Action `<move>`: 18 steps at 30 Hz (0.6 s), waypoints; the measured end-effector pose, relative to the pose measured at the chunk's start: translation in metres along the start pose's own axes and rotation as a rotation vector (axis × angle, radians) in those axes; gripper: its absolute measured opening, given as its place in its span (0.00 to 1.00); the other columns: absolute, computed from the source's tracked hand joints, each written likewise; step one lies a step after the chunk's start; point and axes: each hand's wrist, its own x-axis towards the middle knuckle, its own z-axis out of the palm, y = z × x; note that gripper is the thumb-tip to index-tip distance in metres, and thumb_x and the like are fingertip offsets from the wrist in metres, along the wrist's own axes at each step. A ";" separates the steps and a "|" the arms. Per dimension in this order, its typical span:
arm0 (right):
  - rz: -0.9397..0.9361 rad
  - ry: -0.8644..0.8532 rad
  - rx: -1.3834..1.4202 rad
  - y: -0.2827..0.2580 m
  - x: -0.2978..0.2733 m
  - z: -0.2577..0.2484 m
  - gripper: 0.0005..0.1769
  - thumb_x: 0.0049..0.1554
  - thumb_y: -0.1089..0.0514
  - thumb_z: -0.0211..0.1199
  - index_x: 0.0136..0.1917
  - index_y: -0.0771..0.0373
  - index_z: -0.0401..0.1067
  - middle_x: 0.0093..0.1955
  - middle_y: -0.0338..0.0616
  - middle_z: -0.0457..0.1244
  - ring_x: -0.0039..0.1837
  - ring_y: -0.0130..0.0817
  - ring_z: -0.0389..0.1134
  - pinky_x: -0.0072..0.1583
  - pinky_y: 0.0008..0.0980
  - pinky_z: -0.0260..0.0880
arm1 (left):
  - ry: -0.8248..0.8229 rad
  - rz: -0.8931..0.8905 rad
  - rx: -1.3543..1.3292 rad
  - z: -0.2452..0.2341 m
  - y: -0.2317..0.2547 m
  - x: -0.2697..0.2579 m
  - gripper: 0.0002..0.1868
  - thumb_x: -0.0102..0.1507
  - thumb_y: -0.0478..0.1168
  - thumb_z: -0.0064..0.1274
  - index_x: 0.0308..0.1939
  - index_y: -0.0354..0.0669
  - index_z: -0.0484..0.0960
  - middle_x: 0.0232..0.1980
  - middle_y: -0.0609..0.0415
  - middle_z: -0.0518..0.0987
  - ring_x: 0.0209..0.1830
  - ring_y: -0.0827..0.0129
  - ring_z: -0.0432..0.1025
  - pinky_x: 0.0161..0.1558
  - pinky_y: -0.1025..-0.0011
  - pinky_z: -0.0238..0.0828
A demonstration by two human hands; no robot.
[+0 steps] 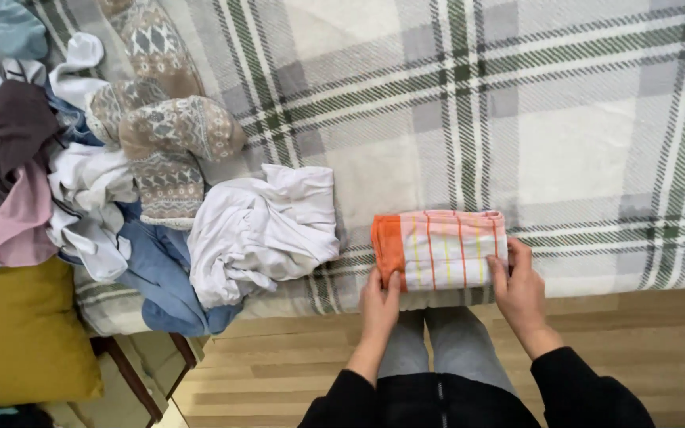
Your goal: Folding various items of laundry including pants, towels, and shirts on a bed and placing them into a closet.
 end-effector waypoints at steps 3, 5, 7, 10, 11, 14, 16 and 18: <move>-0.031 0.056 -0.016 -0.002 0.001 0.005 0.24 0.66 0.47 0.60 0.71 0.53 0.58 0.51 0.61 0.70 0.53 0.70 0.70 0.57 0.69 0.68 | 0.103 -0.096 0.068 0.007 0.016 -0.001 0.21 0.70 0.58 0.50 0.32 0.47 0.71 0.28 0.42 0.77 0.36 0.43 0.76 0.39 0.53 0.68; -0.066 0.076 -0.020 0.012 0.006 0.013 0.24 0.67 0.47 0.60 0.71 0.52 0.57 0.52 0.57 0.70 0.53 0.69 0.70 0.56 0.68 0.69 | 0.162 -0.048 0.057 0.007 0.022 -0.003 0.20 0.70 0.56 0.50 0.31 0.47 0.71 0.27 0.41 0.76 0.36 0.42 0.76 0.38 0.53 0.68; -0.108 0.112 -0.022 0.019 0.005 0.014 0.24 0.67 0.47 0.61 0.71 0.51 0.57 0.53 0.54 0.70 0.53 0.67 0.70 0.55 0.67 0.69 | 0.222 0.019 0.040 0.009 0.026 -0.005 0.20 0.71 0.54 0.50 0.30 0.47 0.72 0.27 0.41 0.76 0.36 0.41 0.76 0.37 0.54 0.69; -0.112 0.125 -0.024 0.020 0.007 0.015 0.26 0.67 0.47 0.62 0.73 0.49 0.56 0.54 0.47 0.70 0.52 0.63 0.71 0.55 0.64 0.70 | 0.306 0.161 0.029 0.014 0.021 -0.004 0.18 0.72 0.48 0.49 0.31 0.42 0.73 0.29 0.42 0.75 0.38 0.42 0.75 0.41 0.55 0.72; -0.134 0.144 -0.064 0.024 0.006 0.017 0.26 0.67 0.46 0.61 0.73 0.47 0.56 0.54 0.45 0.70 0.51 0.61 0.72 0.55 0.62 0.70 | 0.332 0.205 0.056 0.018 0.015 -0.006 0.17 0.72 0.47 0.47 0.32 0.43 0.73 0.31 0.44 0.74 0.39 0.43 0.73 0.43 0.55 0.71; -0.340 0.276 -0.138 0.026 0.007 0.018 0.27 0.65 0.51 0.63 0.73 0.54 0.59 0.58 0.44 0.64 0.52 0.52 0.69 0.54 0.52 0.70 | 0.434 0.219 0.106 0.028 0.010 -0.012 0.11 0.68 0.46 0.49 0.48 0.43 0.72 0.47 0.46 0.72 0.51 0.45 0.70 0.53 0.53 0.67; -0.528 0.397 -0.166 0.016 0.015 0.023 0.28 0.62 0.56 0.67 0.72 0.61 0.62 0.61 0.46 0.58 0.53 0.46 0.66 0.54 0.44 0.70 | 0.513 0.196 0.127 0.025 0.031 -0.006 0.24 0.64 0.45 0.53 0.62 0.42 0.71 0.61 0.46 0.72 0.61 0.46 0.68 0.62 0.52 0.63; -0.923 0.547 -0.300 0.006 0.016 0.032 0.28 0.51 0.64 0.66 0.66 0.58 0.75 0.71 0.54 0.59 0.70 0.55 0.62 0.69 0.54 0.64 | 0.563 0.541 0.343 0.016 0.064 -0.004 0.31 0.65 0.38 0.47 0.73 0.39 0.66 0.73 0.42 0.67 0.74 0.49 0.62 0.71 0.53 0.53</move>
